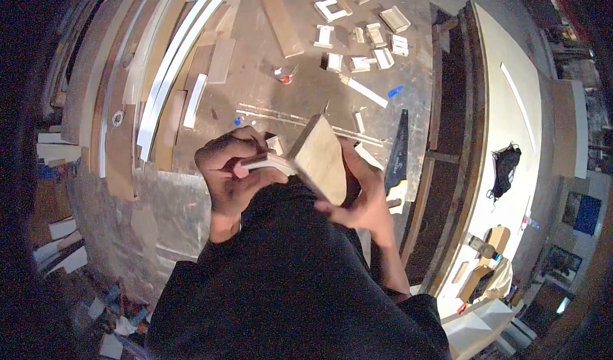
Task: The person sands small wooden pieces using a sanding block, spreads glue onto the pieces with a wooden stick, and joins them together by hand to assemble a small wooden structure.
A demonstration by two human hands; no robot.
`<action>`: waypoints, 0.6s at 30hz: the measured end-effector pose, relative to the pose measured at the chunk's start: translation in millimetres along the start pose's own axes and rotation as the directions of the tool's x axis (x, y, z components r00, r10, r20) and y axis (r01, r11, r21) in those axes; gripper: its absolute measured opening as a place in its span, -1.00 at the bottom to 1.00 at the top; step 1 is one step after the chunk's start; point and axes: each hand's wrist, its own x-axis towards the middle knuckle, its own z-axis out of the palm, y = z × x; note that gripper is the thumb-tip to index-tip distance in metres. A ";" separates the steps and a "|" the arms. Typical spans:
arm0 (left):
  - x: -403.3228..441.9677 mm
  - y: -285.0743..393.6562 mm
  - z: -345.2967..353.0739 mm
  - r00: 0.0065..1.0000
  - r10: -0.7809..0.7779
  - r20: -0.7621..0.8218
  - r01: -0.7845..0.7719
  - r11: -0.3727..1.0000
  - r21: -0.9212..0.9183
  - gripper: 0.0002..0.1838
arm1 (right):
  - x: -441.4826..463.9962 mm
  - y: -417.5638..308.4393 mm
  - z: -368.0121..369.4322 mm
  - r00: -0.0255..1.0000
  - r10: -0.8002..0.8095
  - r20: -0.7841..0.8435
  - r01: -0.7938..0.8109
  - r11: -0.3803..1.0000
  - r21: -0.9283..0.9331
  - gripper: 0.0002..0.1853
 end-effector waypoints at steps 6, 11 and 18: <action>-6.1 3.3 3.8 0.984 -0.166 -0.063 0.143 0.950 -0.279 -0.73 | -1.2 10.0 -2.3 0.988 0.150 -0.022 -0.149 0.988 0.047 0.07; -7.9 0.8 3.3 0.941 -0.311 0.134 0.338 0.884 -0.323 -0.57 | 6.7 -3.7 4.3 0.989 0.030 -0.142 -0.009 0.989 0.148 0.07; -10.2 -0.3 5.8 0.959 -0.261 0.111 0.283 0.902 -0.326 -0.40 | -2.4 -5.9 5.2 0.978 -0.034 -0.206 0.065 0.987 0.145 0.10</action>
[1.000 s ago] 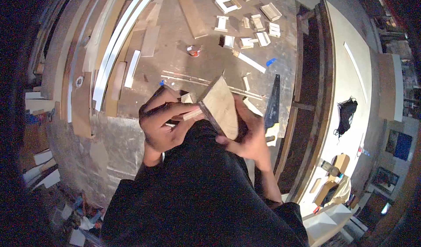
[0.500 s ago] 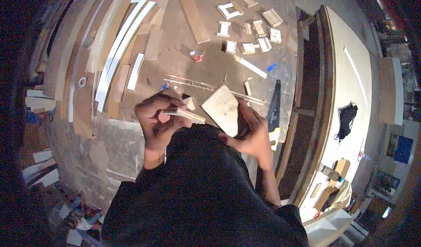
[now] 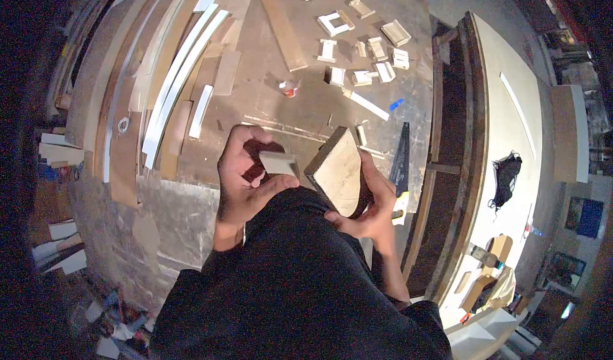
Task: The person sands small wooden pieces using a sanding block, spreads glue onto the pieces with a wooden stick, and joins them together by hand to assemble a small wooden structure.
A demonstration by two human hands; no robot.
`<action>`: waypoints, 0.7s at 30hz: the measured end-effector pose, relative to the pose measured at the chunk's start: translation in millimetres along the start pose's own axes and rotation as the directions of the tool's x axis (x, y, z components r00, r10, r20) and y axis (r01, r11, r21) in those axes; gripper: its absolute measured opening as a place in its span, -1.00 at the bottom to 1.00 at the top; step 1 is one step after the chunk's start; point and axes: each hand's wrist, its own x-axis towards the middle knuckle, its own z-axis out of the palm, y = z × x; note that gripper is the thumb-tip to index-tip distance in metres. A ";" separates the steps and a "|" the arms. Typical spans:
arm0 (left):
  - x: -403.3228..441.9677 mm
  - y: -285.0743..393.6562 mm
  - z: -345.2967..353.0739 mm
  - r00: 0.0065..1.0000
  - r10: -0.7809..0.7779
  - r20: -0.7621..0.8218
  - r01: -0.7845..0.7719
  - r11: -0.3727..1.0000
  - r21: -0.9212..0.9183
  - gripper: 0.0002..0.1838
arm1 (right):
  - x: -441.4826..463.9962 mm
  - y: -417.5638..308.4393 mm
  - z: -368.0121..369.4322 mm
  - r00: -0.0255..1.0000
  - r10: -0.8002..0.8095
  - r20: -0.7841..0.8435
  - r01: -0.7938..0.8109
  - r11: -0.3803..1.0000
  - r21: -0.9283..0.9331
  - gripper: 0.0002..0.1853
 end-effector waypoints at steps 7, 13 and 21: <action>2.2 3.1 2.2 0.984 0.171 0.056 -0.180 0.925 0.334 -0.83 | -3.9 -7.4 -2.4 0.998 0.022 0.064 -0.029 0.994 0.103 0.11; -6.7 8.9 3.3 0.997 0.019 -0.070 -0.007 0.987 0.161 -0.79 | 1.9 -13.5 -6.9 0.980 0.103 0.171 -0.095 0.994 -0.055 0.11; -6.7 19.8 6.8 0.987 0.054 -0.153 -0.009 0.960 0.279 -0.76 | 2.2 -16.9 -0.7 0.998 0.035 0.049 -0.040 0.994 0.098 0.13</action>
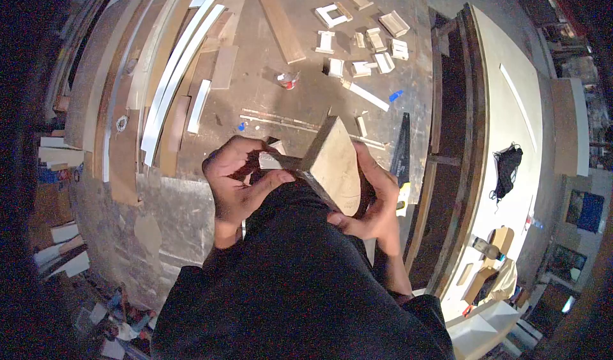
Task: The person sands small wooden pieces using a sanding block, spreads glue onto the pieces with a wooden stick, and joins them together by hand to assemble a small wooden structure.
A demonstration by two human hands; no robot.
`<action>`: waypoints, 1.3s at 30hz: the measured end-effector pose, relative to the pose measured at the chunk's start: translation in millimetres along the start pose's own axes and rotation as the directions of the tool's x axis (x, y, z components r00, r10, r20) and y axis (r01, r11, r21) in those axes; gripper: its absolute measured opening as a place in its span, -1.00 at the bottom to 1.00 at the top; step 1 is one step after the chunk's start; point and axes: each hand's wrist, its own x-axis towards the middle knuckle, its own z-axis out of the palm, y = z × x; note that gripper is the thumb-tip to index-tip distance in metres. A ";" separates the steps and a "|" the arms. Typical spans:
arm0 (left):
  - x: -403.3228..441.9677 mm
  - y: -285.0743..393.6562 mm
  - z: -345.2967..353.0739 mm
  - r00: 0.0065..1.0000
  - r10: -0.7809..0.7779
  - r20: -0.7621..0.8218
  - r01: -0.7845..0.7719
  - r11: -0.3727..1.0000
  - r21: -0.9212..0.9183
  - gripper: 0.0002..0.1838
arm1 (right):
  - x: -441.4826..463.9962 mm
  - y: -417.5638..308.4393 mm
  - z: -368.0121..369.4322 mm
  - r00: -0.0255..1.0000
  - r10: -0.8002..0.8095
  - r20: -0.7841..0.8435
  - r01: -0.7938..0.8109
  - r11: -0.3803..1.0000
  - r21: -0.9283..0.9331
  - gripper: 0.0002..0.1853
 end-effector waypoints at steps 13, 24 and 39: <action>5.7 4.3 -13.2 0.971 0.170 0.166 -0.205 0.952 0.227 -0.73 | 6.3 -11.8 -6.1 0.979 0.059 0.197 -0.036 0.993 -0.116 0.01; 2.5 -2.8 -14.9 0.979 0.058 0.195 -0.076 0.994 0.084 -0.71 | 3.0 3.8 -12.4 0.866 0.328 0.377 -0.419 0.888 0.189 0.01; -0.8 -32.3 -4.4 0.999 0.052 -0.012 -0.052 0.908 -0.416 -0.73 | -8.5 -7.9 -5.6 0.758 0.456 0.466 -0.598 0.771 0.219 0.07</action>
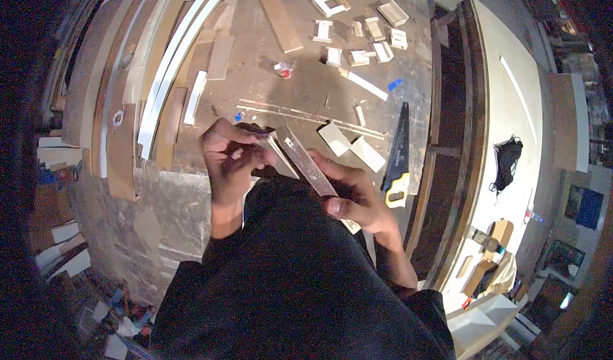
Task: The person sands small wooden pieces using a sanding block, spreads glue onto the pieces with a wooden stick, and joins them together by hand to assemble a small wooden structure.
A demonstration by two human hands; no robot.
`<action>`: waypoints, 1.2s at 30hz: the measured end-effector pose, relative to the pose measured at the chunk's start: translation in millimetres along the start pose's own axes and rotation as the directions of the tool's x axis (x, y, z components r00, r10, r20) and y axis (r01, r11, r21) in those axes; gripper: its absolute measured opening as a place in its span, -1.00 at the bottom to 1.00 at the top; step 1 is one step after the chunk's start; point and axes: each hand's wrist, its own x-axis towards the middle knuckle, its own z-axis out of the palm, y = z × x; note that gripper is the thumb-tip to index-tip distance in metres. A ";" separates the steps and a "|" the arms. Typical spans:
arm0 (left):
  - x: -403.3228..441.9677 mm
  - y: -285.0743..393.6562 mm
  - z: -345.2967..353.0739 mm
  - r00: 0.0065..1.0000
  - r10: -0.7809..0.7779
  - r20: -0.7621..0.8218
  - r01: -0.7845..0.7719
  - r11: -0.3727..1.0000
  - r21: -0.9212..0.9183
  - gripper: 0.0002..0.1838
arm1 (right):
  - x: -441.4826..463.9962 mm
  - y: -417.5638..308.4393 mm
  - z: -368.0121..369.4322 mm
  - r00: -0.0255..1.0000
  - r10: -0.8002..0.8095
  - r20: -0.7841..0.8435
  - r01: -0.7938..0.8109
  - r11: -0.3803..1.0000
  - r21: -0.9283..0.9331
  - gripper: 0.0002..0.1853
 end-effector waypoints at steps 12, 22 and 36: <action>1.1 8.2 11.2 0.945 0.177 -0.277 -0.054 0.914 0.401 -0.80 | 12.9 6.8 3.2 0.964 -0.233 -0.124 0.147 0.863 -0.484 -0.04; 2.9 20.4 23.5 0.915 0.072 -0.397 0.089 0.924 0.372 -0.83 | 19.6 -2.5 9.2 0.920 -0.370 -0.129 0.284 0.856 -0.433 -0.07; -7.4 18.9 14.3 0.992 -0.086 -0.097 0.122 0.878 0.463 -0.73 | 18.5 -1.6 11.0 0.812 -0.521 -0.264 0.315 0.771 -0.554 0.07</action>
